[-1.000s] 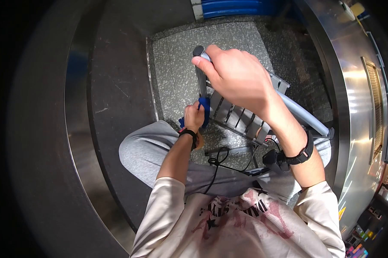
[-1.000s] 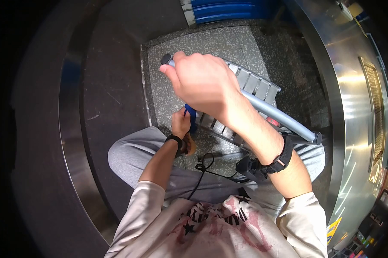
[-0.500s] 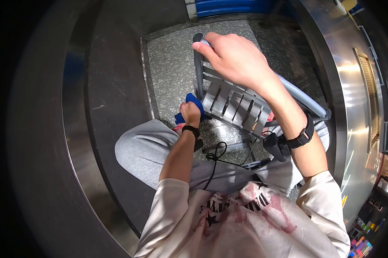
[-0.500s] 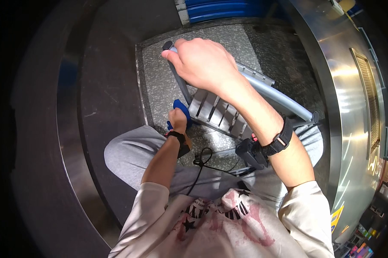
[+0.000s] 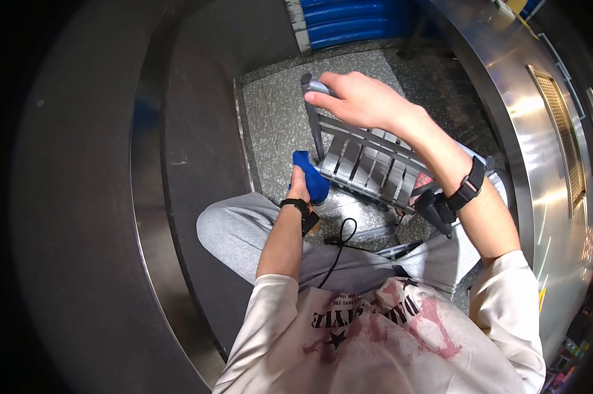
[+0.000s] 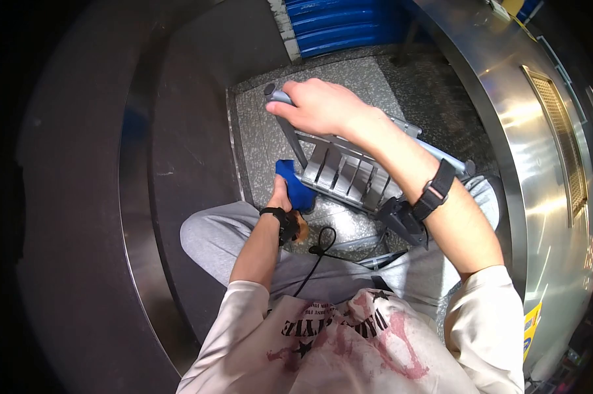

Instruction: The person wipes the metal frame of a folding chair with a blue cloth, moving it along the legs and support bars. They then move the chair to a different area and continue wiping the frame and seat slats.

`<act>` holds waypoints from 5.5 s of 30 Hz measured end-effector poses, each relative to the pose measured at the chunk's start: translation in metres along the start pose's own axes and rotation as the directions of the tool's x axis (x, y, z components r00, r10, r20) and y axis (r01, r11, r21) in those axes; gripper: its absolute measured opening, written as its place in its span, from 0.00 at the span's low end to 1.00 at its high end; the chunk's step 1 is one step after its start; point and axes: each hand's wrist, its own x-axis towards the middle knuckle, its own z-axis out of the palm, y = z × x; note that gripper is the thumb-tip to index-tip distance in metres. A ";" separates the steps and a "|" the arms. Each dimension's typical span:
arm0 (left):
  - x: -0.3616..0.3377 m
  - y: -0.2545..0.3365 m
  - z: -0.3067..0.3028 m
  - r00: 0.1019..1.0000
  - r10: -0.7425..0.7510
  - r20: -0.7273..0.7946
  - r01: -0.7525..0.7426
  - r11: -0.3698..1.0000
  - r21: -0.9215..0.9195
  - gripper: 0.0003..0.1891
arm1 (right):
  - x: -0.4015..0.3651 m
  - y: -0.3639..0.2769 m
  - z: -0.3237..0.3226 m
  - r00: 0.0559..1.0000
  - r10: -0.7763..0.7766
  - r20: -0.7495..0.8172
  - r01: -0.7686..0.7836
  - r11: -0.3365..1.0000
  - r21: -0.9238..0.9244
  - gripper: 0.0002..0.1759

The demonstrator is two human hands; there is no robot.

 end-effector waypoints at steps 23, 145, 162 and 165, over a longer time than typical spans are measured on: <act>-0.012 0.004 0.068 0.685 0.692 -0.228 -0.304 0.556 0.774 0.32 | -0.146 0.073 -0.052 0.979 0.144 0.147 -0.156 0.985 0.077 0.27; -0.158 -0.086 0.091 0.925 -0.208 0.317 -0.101 0.671 0.735 0.20 | -0.199 0.152 0.287 0.748 0.660 0.072 -0.294 0.232 0.927 0.14; -0.135 -0.089 0.057 0.955 0.284 0.086 -0.274 0.730 0.626 0.22 | -0.189 0.134 0.341 0.903 0.429 0.019 -0.312 0.624 0.717 0.27; -0.133 -0.091 0.054 0.956 0.275 0.098 -0.274 0.731 0.624 0.22 | -0.200 0.116 0.337 0.909 0.384 0.163 -0.318 0.385 0.867 0.26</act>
